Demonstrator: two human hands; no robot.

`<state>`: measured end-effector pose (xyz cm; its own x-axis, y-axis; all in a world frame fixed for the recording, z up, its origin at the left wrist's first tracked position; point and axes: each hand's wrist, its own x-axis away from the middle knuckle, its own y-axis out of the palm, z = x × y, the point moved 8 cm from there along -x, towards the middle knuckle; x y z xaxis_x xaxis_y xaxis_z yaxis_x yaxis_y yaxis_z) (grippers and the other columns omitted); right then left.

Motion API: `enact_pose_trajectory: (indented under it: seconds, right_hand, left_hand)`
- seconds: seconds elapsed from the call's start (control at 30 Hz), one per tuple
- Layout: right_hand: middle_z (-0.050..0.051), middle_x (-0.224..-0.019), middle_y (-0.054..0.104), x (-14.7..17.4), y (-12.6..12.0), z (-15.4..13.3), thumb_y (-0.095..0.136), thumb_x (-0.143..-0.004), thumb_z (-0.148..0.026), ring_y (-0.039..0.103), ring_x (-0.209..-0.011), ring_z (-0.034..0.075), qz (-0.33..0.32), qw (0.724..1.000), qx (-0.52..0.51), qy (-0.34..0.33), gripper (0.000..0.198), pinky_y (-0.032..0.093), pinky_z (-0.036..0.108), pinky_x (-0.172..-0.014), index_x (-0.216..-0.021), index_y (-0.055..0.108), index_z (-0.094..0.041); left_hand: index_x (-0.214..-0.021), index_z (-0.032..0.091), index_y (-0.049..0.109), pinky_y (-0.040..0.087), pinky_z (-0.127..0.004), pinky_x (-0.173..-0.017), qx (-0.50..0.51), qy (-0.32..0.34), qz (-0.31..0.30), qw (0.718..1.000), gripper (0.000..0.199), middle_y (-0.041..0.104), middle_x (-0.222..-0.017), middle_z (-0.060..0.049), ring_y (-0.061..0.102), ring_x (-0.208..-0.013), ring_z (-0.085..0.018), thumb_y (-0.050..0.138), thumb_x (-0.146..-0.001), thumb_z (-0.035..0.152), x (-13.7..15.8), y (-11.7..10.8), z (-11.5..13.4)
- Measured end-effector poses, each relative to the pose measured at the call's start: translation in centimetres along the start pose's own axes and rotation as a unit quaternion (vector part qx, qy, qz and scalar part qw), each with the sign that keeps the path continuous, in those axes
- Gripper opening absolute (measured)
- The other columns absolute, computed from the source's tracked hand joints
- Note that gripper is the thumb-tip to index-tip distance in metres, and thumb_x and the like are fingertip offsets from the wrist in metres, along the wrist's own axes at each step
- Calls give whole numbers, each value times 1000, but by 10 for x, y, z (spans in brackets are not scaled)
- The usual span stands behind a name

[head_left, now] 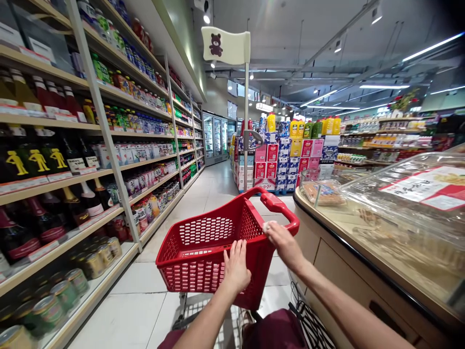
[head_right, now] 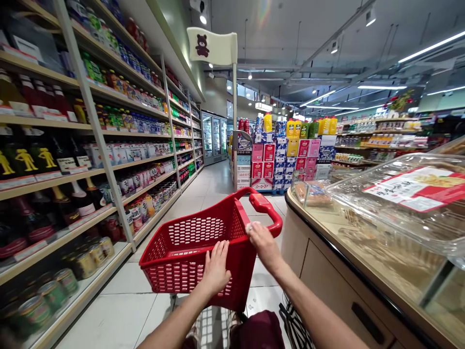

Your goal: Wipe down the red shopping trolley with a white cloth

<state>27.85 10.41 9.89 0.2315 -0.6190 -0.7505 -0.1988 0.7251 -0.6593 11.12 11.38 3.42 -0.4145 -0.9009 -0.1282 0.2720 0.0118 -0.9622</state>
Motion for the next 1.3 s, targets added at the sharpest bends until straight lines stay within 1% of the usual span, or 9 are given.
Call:
enact_pose_trajectory:
  seconds: [0.07, 0.23, 0.4, 0.57, 0.73, 0.97, 1.03, 1.2, 1.3]
  right_hand:
    - [3, -119, 55, 2, -2, -1, 31, -87, -20, 45, -115, 17, -15, 1000, -5, -18, 34, 31, 38, -97, -106, 58, -25]
    - [9, -118, 55, 6, -25, 31, 32, -84, -15, 44, -116, 21, 55, 992, 41, 107, 34, 30, 45, -96, -101, 61, -21]
    - [4, -121, 53, 18, -10, -11, 30, -84, -11, 41, -118, 17, 11, 1000, 0, -12, 38, 27, 41, -100, -102, 61, -24]
    - [10, -123, 50, 26, -28, 29, 32, -83, -14, 39, -120, 22, 61, 987, 63, 135, 35, 27, 46, -98, -100, 62, -19]
    - [7, -126, 48, 31, -8, 6, 28, -84, -13, 38, -121, 18, 35, 998, 3, 61, 39, 25, 43, -101, -106, 59, -22]
    - [11, -126, 47, 25, -15, 62, 30, -77, -7, 37, -121, 22, 31, 983, 63, 168, 40, 27, 45, -97, -103, 59, -17]
    - [11, -124, 49, 21, -10, 48, 31, -75, -5, 38, -120, 23, 48, 981, 73, 171, 41, 29, 45, -95, -105, 58, -16]
    - [8, -120, 53, 16, 24, -25, 31, -77, -4, 39, -118, 18, 25, 999, 15, -29, 42, 27, 39, -97, -104, 59, -19]
    - [10, -120, 53, 12, 15, 4, 32, -76, -5, 39, -118, 22, 74, 994, 51, 64, 40, 26, 44, -96, -103, 59, -18]
  left_hand:
    - [-137, 15, 11, 7, -47, -106, -7, 10, 14, 1000, 83, 9, -145, -1, 3, -132, -20, 39, -59, 15, 5, 0, -3]
    - [-137, 12, 10, 6, -47, -105, -31, -31, 13, 999, 82, 6, -145, -4, -1, -132, -21, 39, -61, 17, 9, 0, -21]
    - [-136, 14, 13, 4, -49, -105, -39, -29, -4, 999, 77, 11, -145, -6, 4, -132, -22, 40, -64, 22, 3, 0, -41]
    - [-134, 11, 22, 7, -49, -104, -72, -107, 28, 991, 73, 23, -142, -10, 13, -131, -23, 40, -63, 15, 7, -7, -78]
    - [-133, 13, 26, 12, -45, -104, -73, -55, 43, 995, 70, 33, -137, -10, 24, -127, -21, 39, -64, 16, 12, -5, -71]
    - [-133, 9, 24, 7, -45, -105, -104, -62, 44, 992, 71, 29, -139, -9, 17, -130, -21, 38, -64, 14, 19, 7, -88]
    - [-133, 8, 24, 6, -47, -105, -110, -54, 45, 991, 70, 26, -140, -9, 13, -131, -22, 38, -65, 16, 17, 11, -90]
    - [-134, 6, 21, 7, -50, -105, -132, -70, 44, 988, 72, 21, -142, -10, 11, -131, -23, 39, -66, 19, 15, 11, -96]
    - [-134, 8, 20, 8, -50, -105, -135, -74, 45, 987, 73, 20, -142, -9, 10, -132, -23, 40, -65, 20, 16, 8, -102]
